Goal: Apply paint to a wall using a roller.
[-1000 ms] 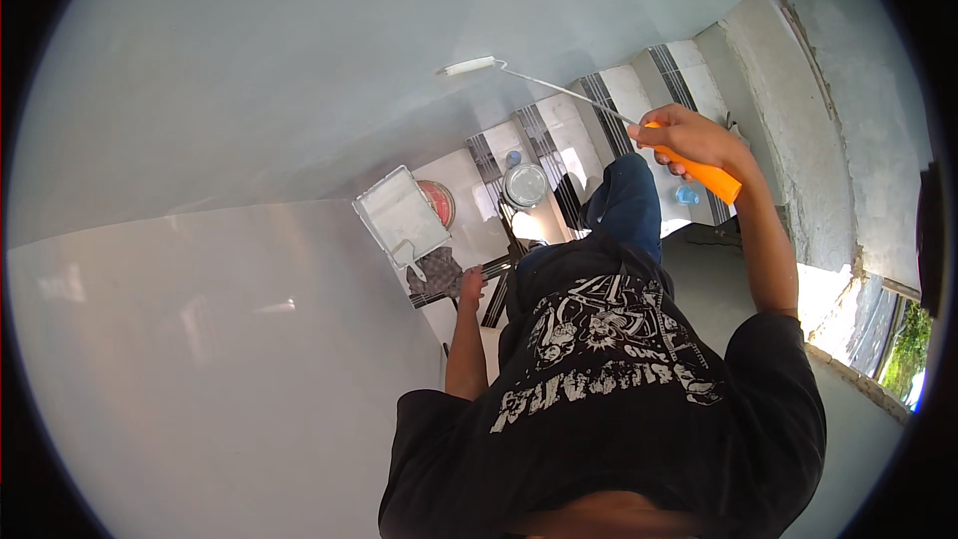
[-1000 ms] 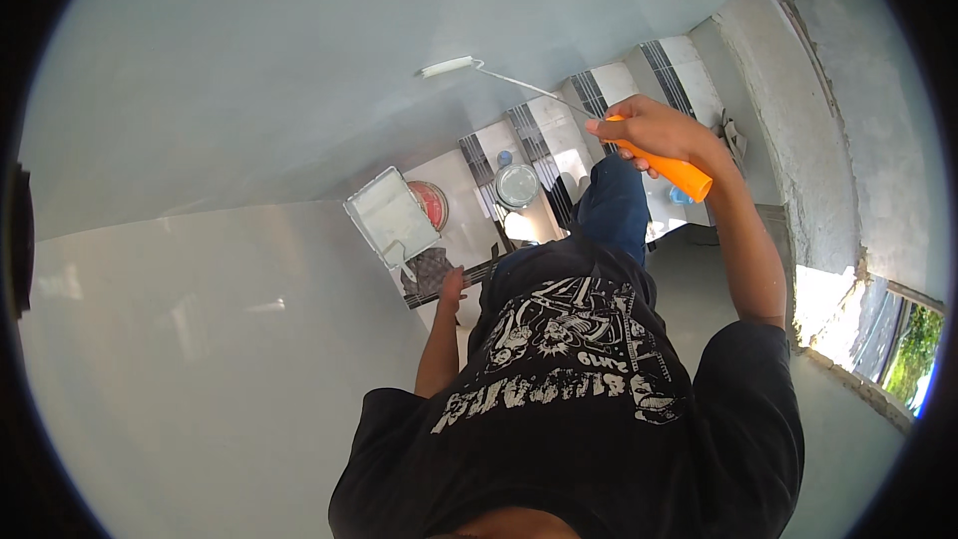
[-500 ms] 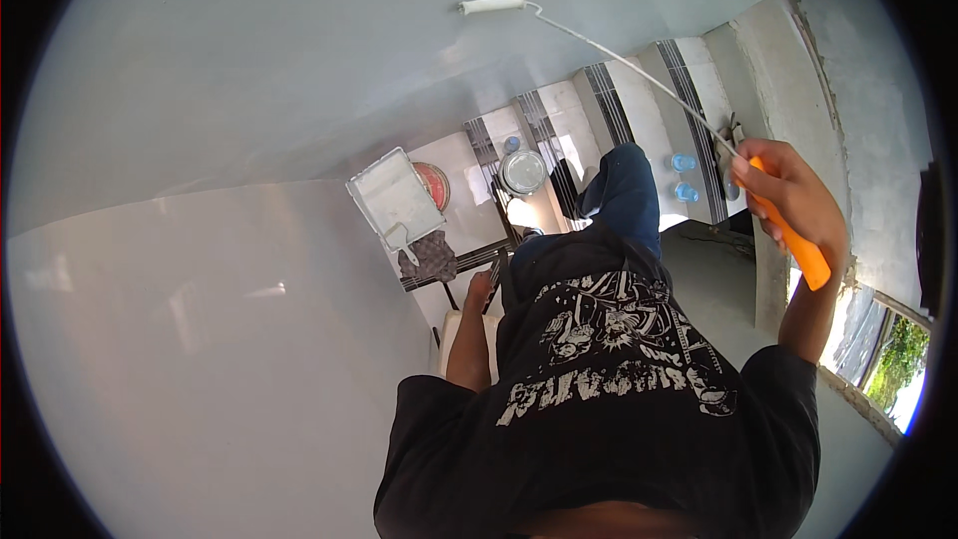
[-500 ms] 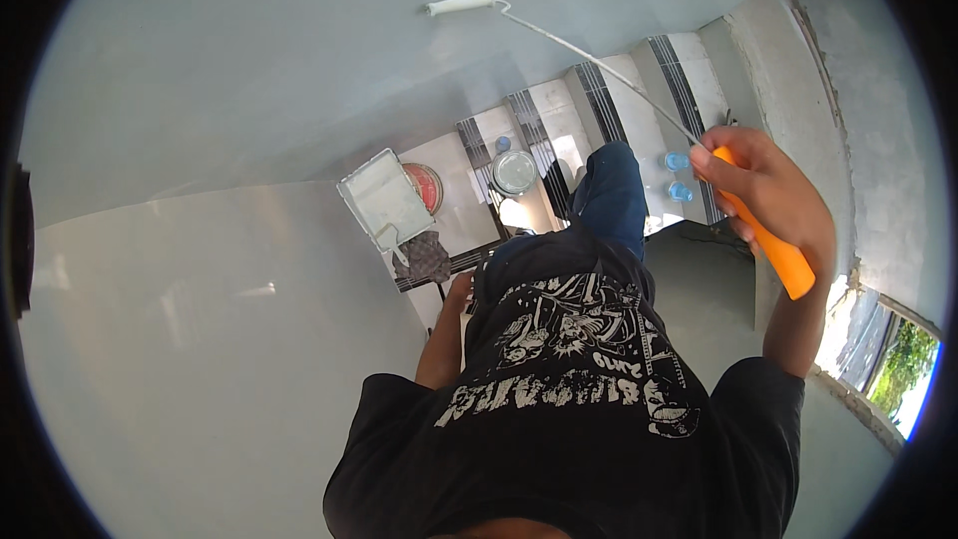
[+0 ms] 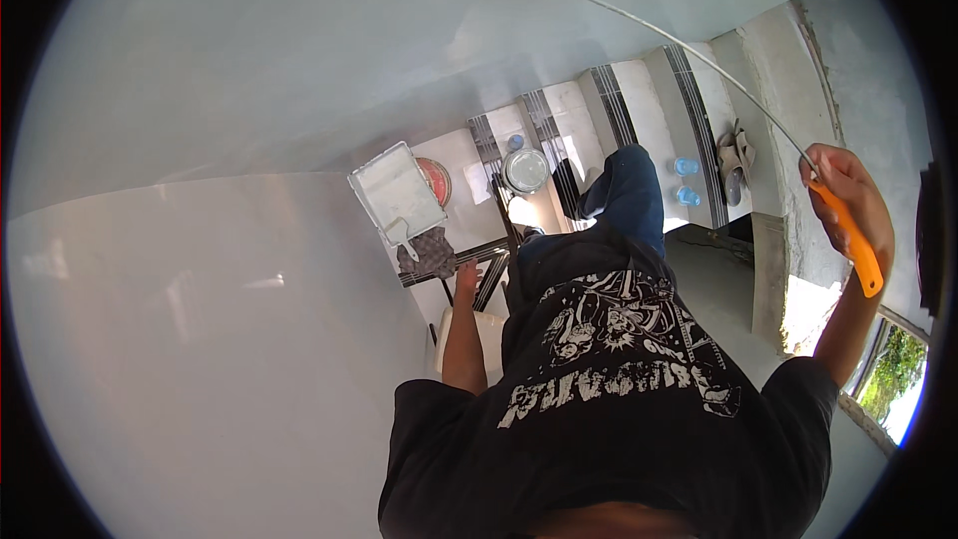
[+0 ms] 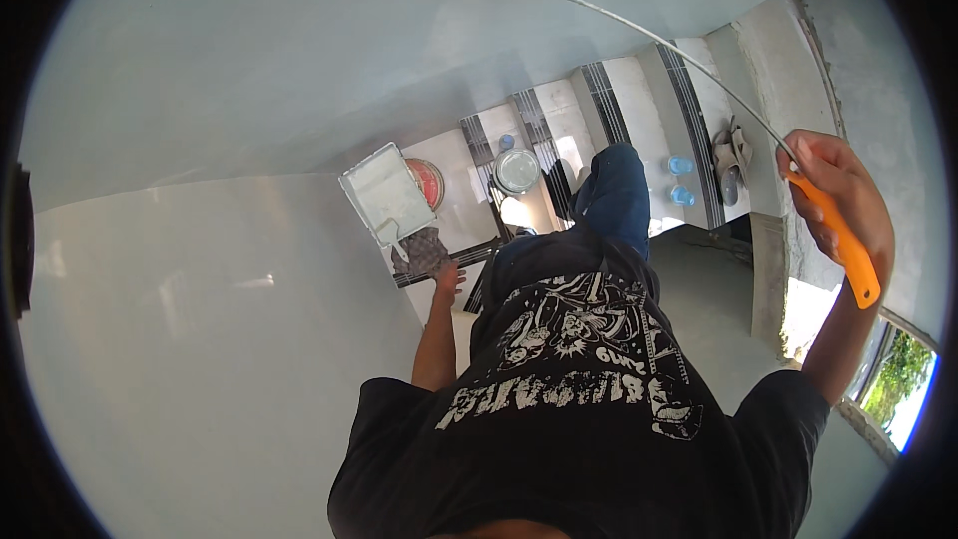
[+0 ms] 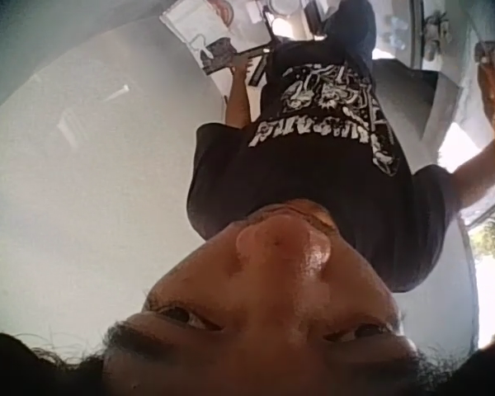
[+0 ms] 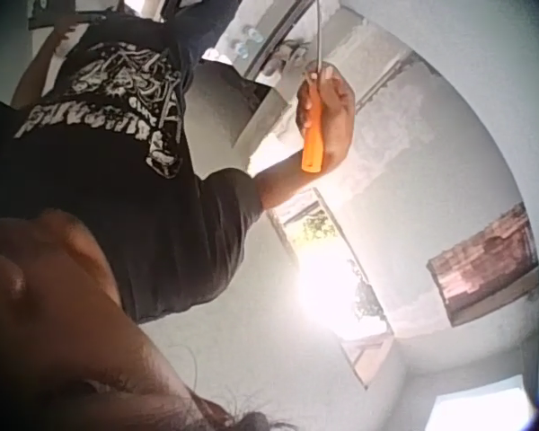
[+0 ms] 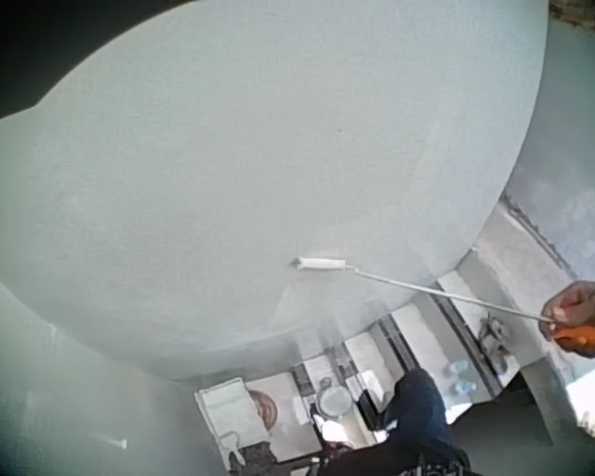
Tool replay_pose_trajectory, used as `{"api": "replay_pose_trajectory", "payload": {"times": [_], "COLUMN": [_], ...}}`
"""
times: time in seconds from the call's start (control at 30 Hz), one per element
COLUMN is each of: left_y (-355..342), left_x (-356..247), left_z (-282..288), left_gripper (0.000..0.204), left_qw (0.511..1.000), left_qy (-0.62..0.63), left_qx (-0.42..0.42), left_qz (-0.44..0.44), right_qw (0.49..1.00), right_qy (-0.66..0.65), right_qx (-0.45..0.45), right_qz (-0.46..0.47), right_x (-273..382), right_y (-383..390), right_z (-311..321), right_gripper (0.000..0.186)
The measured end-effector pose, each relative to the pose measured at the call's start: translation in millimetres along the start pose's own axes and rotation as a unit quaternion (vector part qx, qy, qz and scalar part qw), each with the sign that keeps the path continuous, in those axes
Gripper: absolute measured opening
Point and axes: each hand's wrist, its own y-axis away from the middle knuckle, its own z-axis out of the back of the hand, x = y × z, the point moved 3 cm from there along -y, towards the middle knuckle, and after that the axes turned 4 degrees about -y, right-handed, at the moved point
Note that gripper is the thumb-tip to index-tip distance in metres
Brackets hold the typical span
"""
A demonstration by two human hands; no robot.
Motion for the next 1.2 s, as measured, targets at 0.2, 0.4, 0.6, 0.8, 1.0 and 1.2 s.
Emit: {"api": "replay_pose_trajectory", "payload": {"times": [0.2, 0.4, 0.6, 0.8, 1.0, 1.2], "left_y": [2.1, -3.2, 2.3, -6.8, -12.3, -8.4], "left_x": [32.3, 29.9, -26.1, -4.2, 25.6, 47.1], "left_z": [-23.0, -22.9, -9.0, -12.5, -36.5, -43.5], "left_gripper": [0.05, 0.051, 0.052, 0.052, 0.047, 0.046], "left_qw": [0.996, 0.995, 0.997, 1.0, 0.997, 0.996], "left_qy": [-0.026, -0.066, 0.024, 0.003, -0.045, -0.053], "left_qx": [0.065, 0.06, 0.013, 0.021, 0.065, 0.064], "left_qz": [0.06, 0.053, -0.076, -0.008, 0.018, 0.013], "right_qw": [0.999, 0.989, 0.987, 0.991, 0.998, 0.978], "right_qy": [-0.036, 0.049, 0.093, 0.123, 0.045, 0.138], "right_qx": [0.002, 0.062, 0.054, -0.051, 0.035, 0.033], "right_qz": [0.035, -0.121, -0.12, 0.023, -0.017, -0.152], "right_x": [-3.4, -33.4, -11.9, 42.6, 101.0, 52.9], "right_y": [21.8, -99.4, -97.7, 17.2, 53.4, -75.7], "right_z": [-0.9, -87.6, -79.0, 4.4, -31.8, -107.9], "right_gripper": [0.031, 0.035, 0.038, 0.043, 0.031, 0.04]}}
